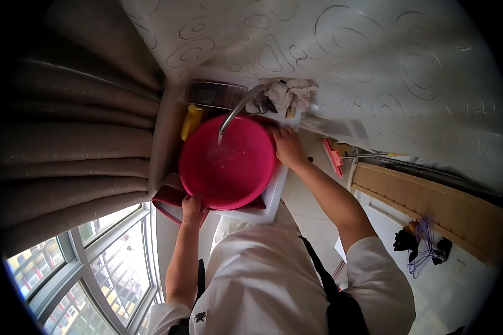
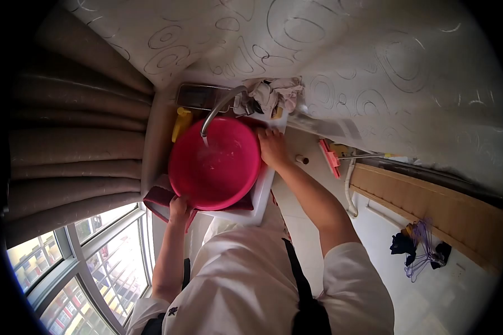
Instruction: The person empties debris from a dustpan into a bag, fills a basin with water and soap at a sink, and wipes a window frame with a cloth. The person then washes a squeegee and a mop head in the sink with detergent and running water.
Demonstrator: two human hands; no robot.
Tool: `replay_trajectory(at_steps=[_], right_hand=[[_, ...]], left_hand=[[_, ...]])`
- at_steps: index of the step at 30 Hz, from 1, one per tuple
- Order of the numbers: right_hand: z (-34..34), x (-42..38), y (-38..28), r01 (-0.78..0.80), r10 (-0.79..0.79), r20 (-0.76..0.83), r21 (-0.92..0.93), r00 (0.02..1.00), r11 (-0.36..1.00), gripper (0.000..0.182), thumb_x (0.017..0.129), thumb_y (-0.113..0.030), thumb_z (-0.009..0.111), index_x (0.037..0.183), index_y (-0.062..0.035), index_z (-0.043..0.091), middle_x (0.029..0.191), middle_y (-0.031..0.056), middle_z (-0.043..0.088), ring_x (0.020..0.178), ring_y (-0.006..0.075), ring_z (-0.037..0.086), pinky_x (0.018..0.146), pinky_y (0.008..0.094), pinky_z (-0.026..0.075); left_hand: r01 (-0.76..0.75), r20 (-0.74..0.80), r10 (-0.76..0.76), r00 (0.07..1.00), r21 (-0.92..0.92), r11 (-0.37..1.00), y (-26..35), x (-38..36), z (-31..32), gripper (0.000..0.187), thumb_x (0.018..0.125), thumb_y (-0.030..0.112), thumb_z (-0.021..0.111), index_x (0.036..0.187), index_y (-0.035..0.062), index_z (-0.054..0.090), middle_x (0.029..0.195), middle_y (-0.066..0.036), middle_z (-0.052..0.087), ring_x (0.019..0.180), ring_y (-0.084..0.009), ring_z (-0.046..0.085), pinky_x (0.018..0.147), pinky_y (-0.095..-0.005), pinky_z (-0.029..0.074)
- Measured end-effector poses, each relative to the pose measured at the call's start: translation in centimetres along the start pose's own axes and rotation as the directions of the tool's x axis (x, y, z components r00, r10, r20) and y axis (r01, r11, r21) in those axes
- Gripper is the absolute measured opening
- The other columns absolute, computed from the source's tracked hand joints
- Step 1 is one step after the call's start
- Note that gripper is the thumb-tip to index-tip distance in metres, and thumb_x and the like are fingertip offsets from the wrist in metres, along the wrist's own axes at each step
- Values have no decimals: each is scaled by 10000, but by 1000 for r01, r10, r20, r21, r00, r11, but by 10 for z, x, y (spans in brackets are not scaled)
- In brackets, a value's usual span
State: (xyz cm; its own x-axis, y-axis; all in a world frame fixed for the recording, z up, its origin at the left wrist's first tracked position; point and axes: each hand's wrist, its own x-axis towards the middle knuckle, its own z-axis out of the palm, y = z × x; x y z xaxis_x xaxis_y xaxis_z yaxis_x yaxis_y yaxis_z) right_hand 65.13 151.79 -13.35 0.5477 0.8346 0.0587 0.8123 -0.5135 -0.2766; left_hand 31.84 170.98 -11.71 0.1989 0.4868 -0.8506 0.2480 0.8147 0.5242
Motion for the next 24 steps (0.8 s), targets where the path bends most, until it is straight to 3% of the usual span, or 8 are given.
replay_trajectory(at_steps=[3, 6, 9, 11, 13, 15, 18, 24], right_hand=[[31, 16, 10, 148, -127, 138, -152, 982, 977, 432, 696, -52, 660, 1111, -21, 544, 1037, 189, 592, 887, 331, 586, 828, 439, 462], [8, 36, 10, -156, 131, 247, 84, 960, 984, 299, 721, -56, 637, 1011, -54, 560, 983, 141, 594, 927, 340, 579, 806, 465, 462], [-35, 33, 11, -40, 67, -88, 273, 994, 961, 293, 743, -25, 624, 1028, -43, 558, 1015, 155, 625, 972, 366, 597, 833, 479, 478], [-86, 25, 11, -167, 206, -23, 500, 978, 850, 292, 776, -1, 597, 1061, -31, 543, 1130, 174, 620, 1033, 340, 613, 886, 418, 487], [-141, 20, 21, -235, 194, 137, 652, 971, 720, 293, 803, 36, 565, 1087, -21, 523, 1171, 165, 620, 1054, 266, 621, 903, 341, 481], [-179, 21, 18, -115, 145, 22, 731, 989, 673, 282, 799, 100, 532, 1052, -23, 521, 1115, 136, 652, 1010, 201, 616, 890, 300, 470], [-201, 30, 25, -75, 62, 44, 678, 997, 731, 398, 739, 163, 438, 1067, -21, 566, 1129, 113, 643, 1052, 190, 597, 983, 304, 423], [-172, 75, -6, 54, -101, 87, 433, 991, 900, 289, 751, 149, 540, 982, -24, 556, 1058, 115, 670, 983, 244, 636, 890, 314, 480]], left_hand=[[-44, -65, 44, 997, -3, 999, 19, -36, 9, 335, 808, -47, 521, 1142, -40, 538, 979, -142, 635, 773, -257, 668, 615, -343, 578], [-98, -104, 96, 990, -13, 995, 25, -49, 14, 337, 805, -53, 516, 1142, -45, 533, 968, -134, 639, 771, -254, 672, 631, -339, 579], [-155, -139, 152, 979, -8, 988, 27, -57, 14, 322, 805, -52, 524, 1127, -48, 540, 955, -126, 645, 779, -238, 674, 645, -332, 576], [-171, -130, 167, 977, -22, 985, 25, -54, 6, 310, 806, -49, 529, 1116, -48, 549, 950, -122, 650, 785, -228, 675, 654, -330, 574], [-181, -102, 180, 978, -3, 983, 12, -40, -3, 309, 793, -36, 531, 1099, -11, 564, 944, -91, 646, 744, -181, 648, 624, -294, 546], [-186, -71, 185, 980, -2, 983, 20, -40, 4, 299, 790, -41, 523, 1085, -18, 566, 935, -94, 646, 733, -175, 646, 620, -287, 543], [-172, -9, 172, 985, -73, 982, 17, -29, 7, 285, 777, -57, 514, 1057, -34, 562, 895, -100, 634, 683, -191, 634, 608, -296, 549], [-153, 88, 175, 981, -213, 965, -21, 17, -14, 336, 763, -97, 482, 1097, -76, 515, 926, -168, 624, 726, -263, 664, 656, -371, 599]])
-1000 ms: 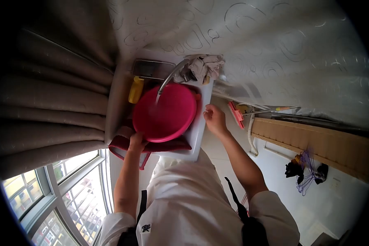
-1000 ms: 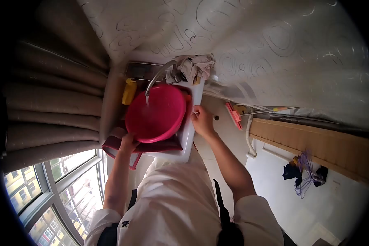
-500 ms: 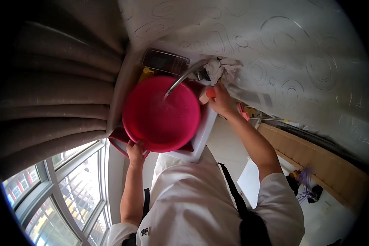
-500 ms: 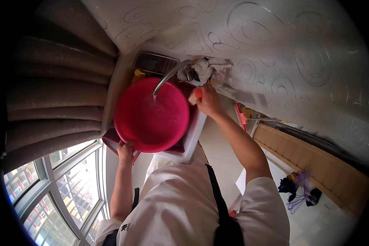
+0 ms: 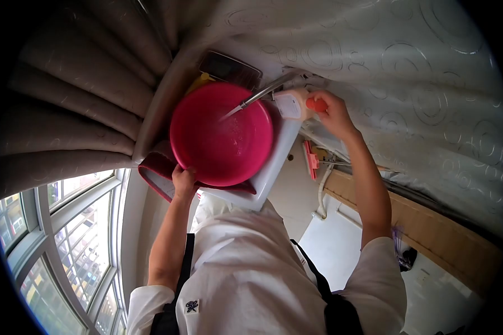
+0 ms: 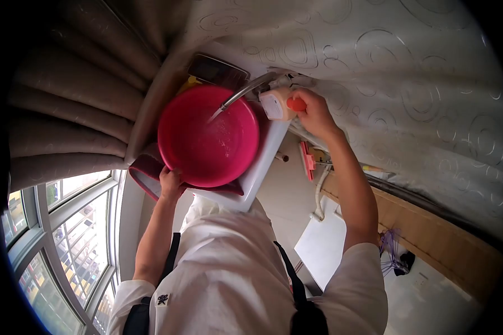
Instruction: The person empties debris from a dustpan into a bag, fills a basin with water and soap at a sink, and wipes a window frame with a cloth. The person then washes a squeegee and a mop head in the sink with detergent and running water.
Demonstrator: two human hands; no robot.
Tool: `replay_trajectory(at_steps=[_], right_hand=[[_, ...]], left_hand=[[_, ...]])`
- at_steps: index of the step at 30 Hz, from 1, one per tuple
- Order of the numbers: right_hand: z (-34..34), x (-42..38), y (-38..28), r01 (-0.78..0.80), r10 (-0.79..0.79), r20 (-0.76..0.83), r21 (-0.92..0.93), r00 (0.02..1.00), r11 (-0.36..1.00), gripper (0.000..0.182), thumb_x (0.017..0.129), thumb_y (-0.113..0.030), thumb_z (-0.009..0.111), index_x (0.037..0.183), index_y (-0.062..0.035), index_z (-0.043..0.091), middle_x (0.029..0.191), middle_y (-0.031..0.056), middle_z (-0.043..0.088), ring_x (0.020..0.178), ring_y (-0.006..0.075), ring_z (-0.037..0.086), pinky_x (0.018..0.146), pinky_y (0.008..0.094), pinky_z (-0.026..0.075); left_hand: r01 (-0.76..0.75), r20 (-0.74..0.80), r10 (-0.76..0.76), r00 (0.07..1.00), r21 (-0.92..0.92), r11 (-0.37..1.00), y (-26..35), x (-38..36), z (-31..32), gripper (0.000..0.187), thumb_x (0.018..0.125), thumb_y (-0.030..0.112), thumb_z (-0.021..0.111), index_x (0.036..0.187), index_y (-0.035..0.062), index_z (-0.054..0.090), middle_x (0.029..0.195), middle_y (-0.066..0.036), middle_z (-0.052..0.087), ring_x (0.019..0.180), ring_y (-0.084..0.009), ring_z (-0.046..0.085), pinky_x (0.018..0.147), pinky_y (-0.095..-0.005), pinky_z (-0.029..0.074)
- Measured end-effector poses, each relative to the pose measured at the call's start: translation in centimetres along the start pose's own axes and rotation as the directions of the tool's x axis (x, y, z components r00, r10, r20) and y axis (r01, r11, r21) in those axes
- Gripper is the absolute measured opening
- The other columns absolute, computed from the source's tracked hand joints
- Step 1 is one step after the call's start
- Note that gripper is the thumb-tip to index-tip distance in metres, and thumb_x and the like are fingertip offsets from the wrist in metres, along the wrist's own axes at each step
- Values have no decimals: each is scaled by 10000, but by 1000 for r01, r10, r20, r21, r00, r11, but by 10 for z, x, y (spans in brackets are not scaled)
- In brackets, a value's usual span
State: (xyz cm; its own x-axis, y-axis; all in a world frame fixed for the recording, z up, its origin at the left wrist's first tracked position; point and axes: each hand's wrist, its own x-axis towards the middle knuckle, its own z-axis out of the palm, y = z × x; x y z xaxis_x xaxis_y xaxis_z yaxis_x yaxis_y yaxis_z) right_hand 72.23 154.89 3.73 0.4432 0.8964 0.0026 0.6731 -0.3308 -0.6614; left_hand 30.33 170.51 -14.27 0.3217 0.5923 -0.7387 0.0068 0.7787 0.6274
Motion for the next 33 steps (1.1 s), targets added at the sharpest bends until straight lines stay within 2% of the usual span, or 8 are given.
replay_trajectory(at_steps=[3, 7, 11, 13, 22, 25, 31, 33], right_hand=[[16, 21, -1, 11, -13, -11, -120, 1000, 993, 255, 748, 128, 563, 951, -25, 564, 968, 147, 660, 899, 324, 642, 810, 339, 498], [23, 40, 25, 43, -61, -65, -248, 996, 968, 230, 738, 120, 563, 912, -30, 552, 899, 137, 657, 846, 325, 642, 765, 335, 500], [14, 48, 26, 82, -93, -29, -257, 995, 963, 205, 732, 130, 546, 859, -29, 523, 866, 149, 634, 811, 320, 629, 741, 345, 495], [10, 53, 35, 70, -76, -19, -210, 997, 975, 213, 718, 121, 543, 869, -29, 533, 828, 169, 596, 804, 376, 597, 715, 390, 480], [0, 56, 27, 120, -109, 56, -288, 993, 950, 197, 718, 105, 569, 848, -31, 511, 793, 160, 573, 754, 368, 569, 677, 401, 462], [-4, 58, 26, 51, -7, 133, -327, 991, 944, 219, 730, 82, 587, 908, -43, 560, 852, 150, 623, 823, 343, 608, 738, 379, 487], [-8, 62, -8, -172, 182, 391, -60, 902, 983, 446, 718, -53, 679, 1160, -96, 634, 1049, 157, 686, 966, 300, 647, 882, 350, 496], [3, 64, -4, -62, 150, 403, -223, 903, 973, 475, 696, -95, 701, 1168, -105, 644, 1072, 171, 679, 976, 305, 648, 878, 356, 501]], left_hand=[[2, 9, -2, 1000, 9, 1000, -7, 5, -4, 338, 765, -95, 482, 1100, -71, 518, 967, -173, 626, 773, -287, 681, 699, -396, 610], [-43, -37, 54, 998, 240, 970, -18, 14, 5, 304, 733, -56, 577, 1034, -28, 611, 846, -74, 642, 660, -171, 600, 593, -291, 492], [-12, -128, 43, 991, 233, 973, -26, 26, 10, 304, 709, -41, 589, 1008, -23, 638, 784, -67, 641, 654, -158, 588, 602, -296, 487], [12, -110, 10, 994, 201, 979, -27, 29, 8, 272, 700, -29, 597, 968, -21, 645, 758, -63, 631, 623, -148, 579, 563, -288, 476], [49, -59, -40, 997, 153, 987, -20, 27, 10, 299, 717, -27, 593, 1014, -30, 626, 777, -71, 628, 612, -154, 581, 534, -293, 471], [56, -76, -45, 996, 150, 987, -16, 22, 14, 310, 723, -20, 592, 1031, -37, 622, 803, -78, 636, 639, -162, 595, 552, -298, 484], [58, -92, -39, 995, 209, 976, -23, 31, 7, 337, 720, -21, 587, 1053, -39, 634, 879, -88, 666, 727, -174, 630, 646, -300, 516], [55, -97, -35, 995, 207, 977, -27, 36, 6, 355, 715, -19, 589, 1066, -38, 641, 908, -94, 674, 768, -180, 639, 693, -306, 521]])
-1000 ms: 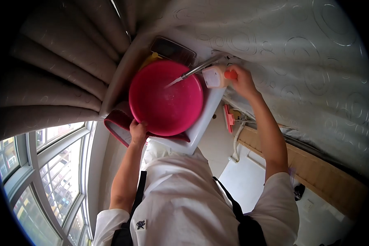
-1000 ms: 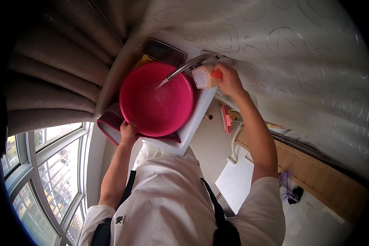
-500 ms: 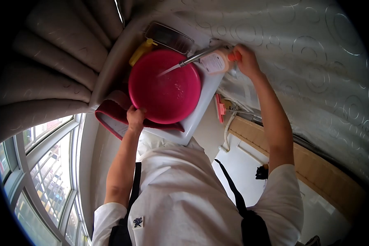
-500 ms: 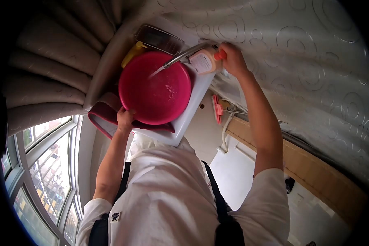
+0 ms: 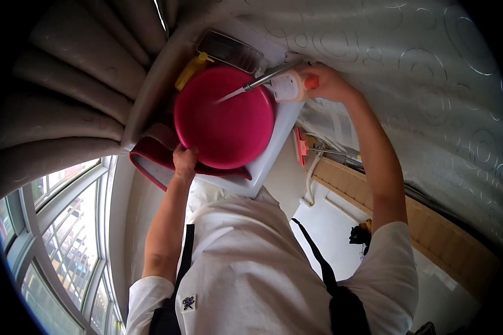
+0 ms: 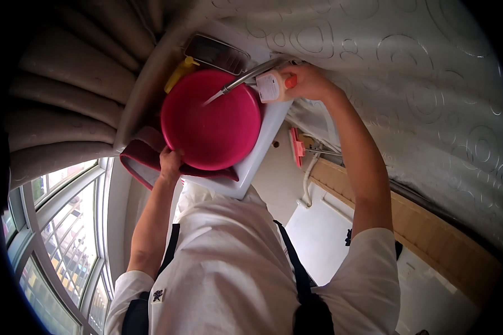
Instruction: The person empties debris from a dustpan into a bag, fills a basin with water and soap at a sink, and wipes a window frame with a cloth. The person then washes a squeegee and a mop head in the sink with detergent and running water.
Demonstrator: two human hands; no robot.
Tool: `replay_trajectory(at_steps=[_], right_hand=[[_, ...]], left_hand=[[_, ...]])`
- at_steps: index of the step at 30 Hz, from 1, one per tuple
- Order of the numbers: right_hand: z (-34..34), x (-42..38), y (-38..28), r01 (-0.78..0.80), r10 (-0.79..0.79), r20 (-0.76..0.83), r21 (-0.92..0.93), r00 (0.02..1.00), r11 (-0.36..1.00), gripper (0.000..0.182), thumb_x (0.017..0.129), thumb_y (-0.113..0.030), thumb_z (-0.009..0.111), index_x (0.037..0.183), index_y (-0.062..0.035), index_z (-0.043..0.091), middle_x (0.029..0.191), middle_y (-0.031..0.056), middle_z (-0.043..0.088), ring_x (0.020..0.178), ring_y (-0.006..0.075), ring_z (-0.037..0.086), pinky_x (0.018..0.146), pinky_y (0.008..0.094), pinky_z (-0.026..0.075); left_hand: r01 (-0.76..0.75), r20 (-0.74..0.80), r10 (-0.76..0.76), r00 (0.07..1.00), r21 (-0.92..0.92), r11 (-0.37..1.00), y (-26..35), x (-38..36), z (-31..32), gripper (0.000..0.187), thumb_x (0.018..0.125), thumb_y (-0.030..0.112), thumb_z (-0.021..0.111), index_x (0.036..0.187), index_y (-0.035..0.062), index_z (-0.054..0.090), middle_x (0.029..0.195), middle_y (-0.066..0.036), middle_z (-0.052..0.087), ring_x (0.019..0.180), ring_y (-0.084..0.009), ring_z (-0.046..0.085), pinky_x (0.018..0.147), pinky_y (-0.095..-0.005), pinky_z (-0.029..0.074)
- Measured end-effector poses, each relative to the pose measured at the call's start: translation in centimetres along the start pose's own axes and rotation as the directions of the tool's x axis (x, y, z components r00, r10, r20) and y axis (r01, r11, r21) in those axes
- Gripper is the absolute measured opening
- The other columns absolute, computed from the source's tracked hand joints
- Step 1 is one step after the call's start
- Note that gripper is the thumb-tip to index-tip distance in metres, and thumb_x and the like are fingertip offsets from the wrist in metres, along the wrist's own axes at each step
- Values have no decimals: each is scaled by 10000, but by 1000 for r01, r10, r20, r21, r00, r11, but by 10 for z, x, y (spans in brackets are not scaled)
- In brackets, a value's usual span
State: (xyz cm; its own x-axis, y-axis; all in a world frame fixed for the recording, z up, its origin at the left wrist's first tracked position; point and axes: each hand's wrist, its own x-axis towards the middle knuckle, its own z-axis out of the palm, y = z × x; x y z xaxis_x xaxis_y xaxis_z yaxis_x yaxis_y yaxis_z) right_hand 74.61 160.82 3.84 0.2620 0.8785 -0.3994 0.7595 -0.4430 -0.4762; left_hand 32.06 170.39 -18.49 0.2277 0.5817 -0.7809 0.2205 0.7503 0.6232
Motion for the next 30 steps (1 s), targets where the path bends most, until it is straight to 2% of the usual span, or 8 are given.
replay_trajectory(at_steps=[5, 8, 11, 18, 20, 23, 26, 30], right_hand=[[20, 10, -27, -29, 31, 19, -109, 999, 994, 421, 685, -115, 711, 1096, -48, 651, 995, 164, 668, 923, 308, 645, 830, 369, 509], [31, 22, -50, 29, -25, 25, -177, 999, 984, 355, 685, -148, 712, 1024, -58, 658, 932, 162, 678, 883, 336, 649, 793, 398, 517], [50, 34, -53, 102, -104, -2, -183, 995, 978, 226, 701, -159, 692, 904, -67, 657, 893, 153, 689, 859, 348, 659, 764, 418, 523], [36, 25, -32, 174, -181, -22, -180, 983, 968, 157, 713, -48, 655, 869, -42, 650, 905, 162, 668, 880, 351, 650, 771, 420, 523], [30, 15, -33, 247, -251, 18, -258, 968, 934, 149, 720, -23, 642, 867, -40, 652, 937, 153, 662, 912, 350, 643, 786, 415, 522], [24, 4, -44, 203, -203, 24, -213, 979, 956, 143, 713, 64, 599, 832, -14, 620, 990, 155, 653, 945, 358, 625, 808, 406, 510], [22, 5, -41, 24, -19, 27, -217, 999, 976, 114, 701, 53, 606, 795, -11, 602, 982, 147, 652, 947, 351, 621, 792, 407, 508], [33, 11, -38, 160, -163, 18, -320, 987, 934, 95, 740, -42, 613, 828, -45, 649, 964, 158, 654, 883, 350, 639, 767, 441, 519]], left_hand=[[-6, 38, 8, 999, -39, 999, -6, 3, -2, 378, 707, -6, 606, 1081, -33, 657, 948, -96, 685, 826, -186, 650, 753, -313, 525], [-43, 2, 43, 999, 7, 999, -11, 8, -1, 360, 722, -70, 547, 1070, -13, 616, 860, -82, 649, 671, -182, 630, 592, -294, 533], [-50, -2, 49, 999, -2, 999, -10, 5, 1, 351, 725, -67, 544, 1063, -10, 616, 845, -73, 645, 652, -173, 618, 580, -287, 523], [-70, -34, 70, 997, 1, 998, 0, -5, 6, 301, 723, -48, 575, 1015, -12, 638, 793, -55, 633, 621, -145, 584, 532, -282, 476], [-85, -39, 87, 995, 46, 995, 2, -8, 5, 275, 728, -43, 581, 995, -12, 638, 787, -50, 625, 629, -138, 579, 546, -273, 475], [-83, -34, 86, 996, 76, 994, 5, -14, 1, 267, 733, -41, 584, 993, -10, 630, 793, -49, 618, 636, -133, 575, 560, -263, 468], [-84, -13, 84, 996, -24, 996, 13, -25, 1, 273, 733, -50, 580, 1001, -13, 619, 801, -50, 616, 642, -134, 576, 572, -260, 466], [-44, 2, 44, 999, -33, 998, 6, -18, -2, 317, 710, -14, 603, 1023, -35, 648, 916, -78, 677, 802, -169, 634, 733, -298, 511]])
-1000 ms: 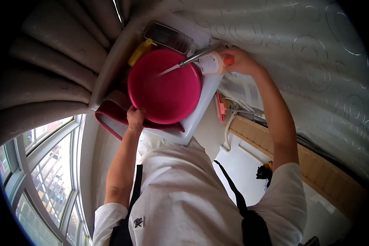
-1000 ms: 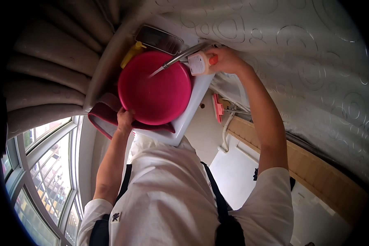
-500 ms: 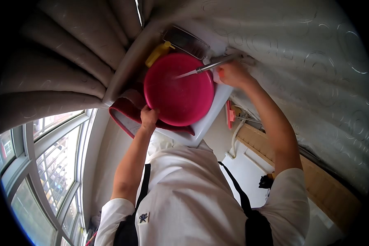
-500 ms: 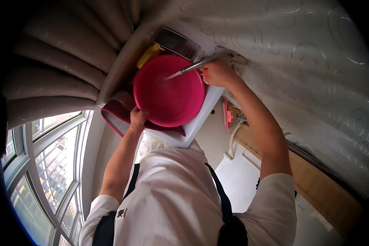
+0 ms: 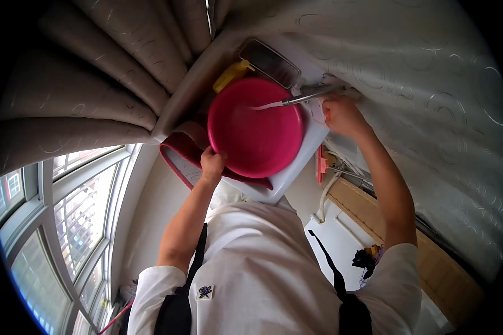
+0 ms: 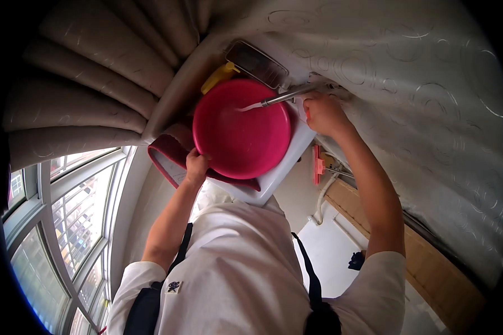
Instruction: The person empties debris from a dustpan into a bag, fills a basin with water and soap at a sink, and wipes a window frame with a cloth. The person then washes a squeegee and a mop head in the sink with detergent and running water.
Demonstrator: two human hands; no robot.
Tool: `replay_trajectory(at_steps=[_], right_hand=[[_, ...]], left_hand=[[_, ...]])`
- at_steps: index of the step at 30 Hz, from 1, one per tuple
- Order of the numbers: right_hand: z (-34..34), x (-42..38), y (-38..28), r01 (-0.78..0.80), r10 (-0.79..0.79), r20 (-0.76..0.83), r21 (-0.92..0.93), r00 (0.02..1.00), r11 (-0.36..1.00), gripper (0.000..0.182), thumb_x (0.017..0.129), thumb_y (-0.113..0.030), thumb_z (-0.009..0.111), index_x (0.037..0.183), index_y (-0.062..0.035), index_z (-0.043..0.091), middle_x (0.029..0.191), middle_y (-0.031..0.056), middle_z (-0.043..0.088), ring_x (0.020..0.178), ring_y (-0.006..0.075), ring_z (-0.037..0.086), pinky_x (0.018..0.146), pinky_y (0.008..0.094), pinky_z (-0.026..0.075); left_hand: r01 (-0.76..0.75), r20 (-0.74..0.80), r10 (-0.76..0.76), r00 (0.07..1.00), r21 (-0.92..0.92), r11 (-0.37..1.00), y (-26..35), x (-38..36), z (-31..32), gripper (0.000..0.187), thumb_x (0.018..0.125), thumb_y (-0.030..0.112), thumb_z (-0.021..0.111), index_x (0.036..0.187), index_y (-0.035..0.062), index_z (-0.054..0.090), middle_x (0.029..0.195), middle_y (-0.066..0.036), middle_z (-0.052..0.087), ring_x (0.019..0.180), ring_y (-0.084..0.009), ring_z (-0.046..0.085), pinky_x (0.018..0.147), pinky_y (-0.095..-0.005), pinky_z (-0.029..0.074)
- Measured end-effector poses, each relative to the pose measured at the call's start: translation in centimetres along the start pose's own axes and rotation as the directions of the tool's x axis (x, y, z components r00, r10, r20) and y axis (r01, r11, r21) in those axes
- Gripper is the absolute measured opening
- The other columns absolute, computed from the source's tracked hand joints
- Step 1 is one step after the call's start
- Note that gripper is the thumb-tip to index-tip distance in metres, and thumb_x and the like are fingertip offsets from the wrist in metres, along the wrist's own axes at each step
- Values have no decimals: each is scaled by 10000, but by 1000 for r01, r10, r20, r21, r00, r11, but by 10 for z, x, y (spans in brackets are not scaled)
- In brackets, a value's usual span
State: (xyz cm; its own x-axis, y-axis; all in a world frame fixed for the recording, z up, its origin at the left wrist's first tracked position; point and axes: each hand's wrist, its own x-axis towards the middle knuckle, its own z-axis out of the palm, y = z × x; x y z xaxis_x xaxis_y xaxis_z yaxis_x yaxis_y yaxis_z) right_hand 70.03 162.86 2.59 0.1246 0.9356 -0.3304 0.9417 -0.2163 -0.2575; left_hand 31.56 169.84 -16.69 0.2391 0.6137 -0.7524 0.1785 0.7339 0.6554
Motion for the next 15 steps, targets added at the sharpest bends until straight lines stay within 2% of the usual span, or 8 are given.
replay_trajectory(at_steps=[2, 5, 8, 9, 12, 15], right_hand=[[6, 6, -3, 14, -14, -9, -47, 1000, 999, 92, 743, -60, 616, 827, -50, 652, 934, 166, 661, 868, 354, 645, 754, 454, 525], [2, 20, -21, -129, 157, 181, -156, 971, 979, 122, 749, -80, 630, 863, -55, 664, 899, 167, 672, 865, 358, 656, 747, 463, 536], [17, 23, -47, -39, 68, 111, -244, 991, 969, 149, 761, -100, 637, 900, -62, 673, 876, 172, 680, 859, 360, 664, 749, 463, 545], [24, 25, -48, -6, 24, 84, -215, 996, 977, 173, 767, -106, 649, 928, -48, 671, 897, 191, 678, 886, 356, 664, 776, 455, 544], [20, 26, -52, -21, 45, 123, -188, 991, 982, 139, 766, -104, 657, 885, -33, 657, 926, 174, 662, 876, 343, 657, 777, 450, 540], [13, 13, -27, 62, -59, 94, -31, 994, 998, 93, 764, -103, 665, 813, -28, 641, 934, 144, 633, 882, 329, 644, 775, 440, 533]], left_hand=[[-6, -25, 6, 1000, -1, 1000, 1, -1, 1, 318, 707, -24, 601, 1022, -32, 645, 911, -81, 675, 802, -168, 632, 735, -295, 511], [-2, -29, 1, 1000, -12, 1000, 0, -5, -1, 318, 709, -28, 598, 1024, -32, 643, 907, -82, 675, 796, -166, 629, 734, -293, 511], [6, -17, -6, 1000, -21, 1000, 0, -5, -4, 318, 713, -27, 595, 1027, -34, 642, 905, -83, 674, 794, -165, 628, 736, -293, 511], [8, -16, -8, 1000, -18, 1000, 0, -4, -4, 320, 715, -26, 594, 1031, -35, 642, 906, -82, 674, 793, -164, 627, 736, -293, 510], [-4, -30, 4, 1000, 4, 1000, -1, -8, -6, 319, 718, -21, 594, 1031, -37, 648, 903, -82, 676, 785, -166, 626, 734, -295, 510], [-37, -34, 38, 999, 49, 998, 3, -7, -2, 309, 718, -12, 598, 1020, -33, 660, 884, -83, 679, 776, -168, 628, 728, -301, 510]])
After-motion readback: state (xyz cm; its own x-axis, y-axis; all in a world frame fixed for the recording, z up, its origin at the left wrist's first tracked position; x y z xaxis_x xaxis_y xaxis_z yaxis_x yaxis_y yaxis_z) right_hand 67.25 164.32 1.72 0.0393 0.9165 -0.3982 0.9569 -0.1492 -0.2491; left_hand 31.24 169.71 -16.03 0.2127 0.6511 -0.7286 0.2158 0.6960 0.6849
